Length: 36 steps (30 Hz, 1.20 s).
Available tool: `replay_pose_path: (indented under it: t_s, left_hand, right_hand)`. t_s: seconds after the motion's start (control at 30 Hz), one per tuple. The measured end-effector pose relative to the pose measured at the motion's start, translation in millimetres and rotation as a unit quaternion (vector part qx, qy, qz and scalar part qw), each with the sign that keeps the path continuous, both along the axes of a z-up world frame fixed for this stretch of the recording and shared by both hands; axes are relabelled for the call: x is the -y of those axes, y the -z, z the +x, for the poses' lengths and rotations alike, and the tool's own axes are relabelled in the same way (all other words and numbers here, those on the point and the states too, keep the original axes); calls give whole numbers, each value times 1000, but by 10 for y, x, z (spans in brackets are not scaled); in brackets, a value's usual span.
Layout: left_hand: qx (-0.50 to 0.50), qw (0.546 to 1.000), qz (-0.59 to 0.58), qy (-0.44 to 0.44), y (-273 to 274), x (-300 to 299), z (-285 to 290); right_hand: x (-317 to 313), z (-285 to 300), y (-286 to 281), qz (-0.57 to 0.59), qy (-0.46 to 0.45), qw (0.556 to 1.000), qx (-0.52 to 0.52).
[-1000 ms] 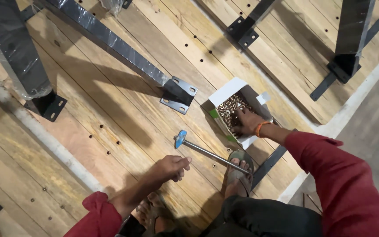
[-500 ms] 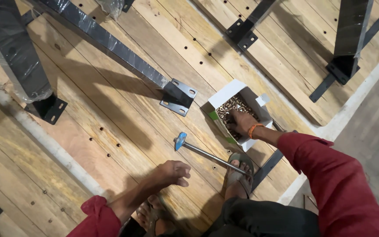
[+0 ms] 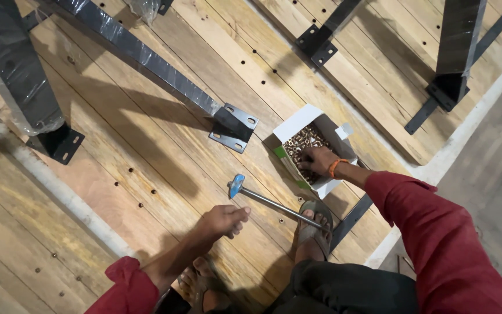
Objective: The person kneels on the floor assembling wooden furniture frames, taking brass rivets from a box and hammering them into pre-drilled holes in wooden planks fitted with black metal brackets, working across several planks one rivet at a time.
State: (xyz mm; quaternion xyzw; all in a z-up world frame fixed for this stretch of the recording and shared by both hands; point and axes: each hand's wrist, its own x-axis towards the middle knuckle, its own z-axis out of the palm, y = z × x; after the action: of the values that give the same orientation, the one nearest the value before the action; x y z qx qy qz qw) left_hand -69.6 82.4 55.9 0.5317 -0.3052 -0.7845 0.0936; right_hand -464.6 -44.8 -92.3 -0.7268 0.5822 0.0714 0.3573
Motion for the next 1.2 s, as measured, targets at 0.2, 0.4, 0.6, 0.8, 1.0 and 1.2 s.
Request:
replay_pose_path:
  t_s: [0.2, 0.4, 0.6, 0.8, 1.0, 1.2]
  left_hand:
    - [-32, 997, -61, -19, 9, -15, -28]
    - [-140, 971, 59, -187, -11, 74, -223]
    - [-156, 936, 179, -259, 4, 58, -471]
    - [-230, 962, 103, -103, -17, -182, -190]
    - [-99, 995, 4, -29, 599, -547, 424]
    - [-91, 989, 70, -95, 1152, -803, 919]
  right_hand:
    - [53, 195, -463, -66, 10, 997, -29]
    - [-97, 775, -1282, -131, -47, 977, 162]
    - [-424, 1279, -1597, -19, -165, 969, 183]
    - [-878, 1016, -976, 41, -187, 974, 124]
    - [-1237, 826, -602, -45, -329, 943, 28]
    - [-1095, 973, -903, 130, -184, 974, 1]
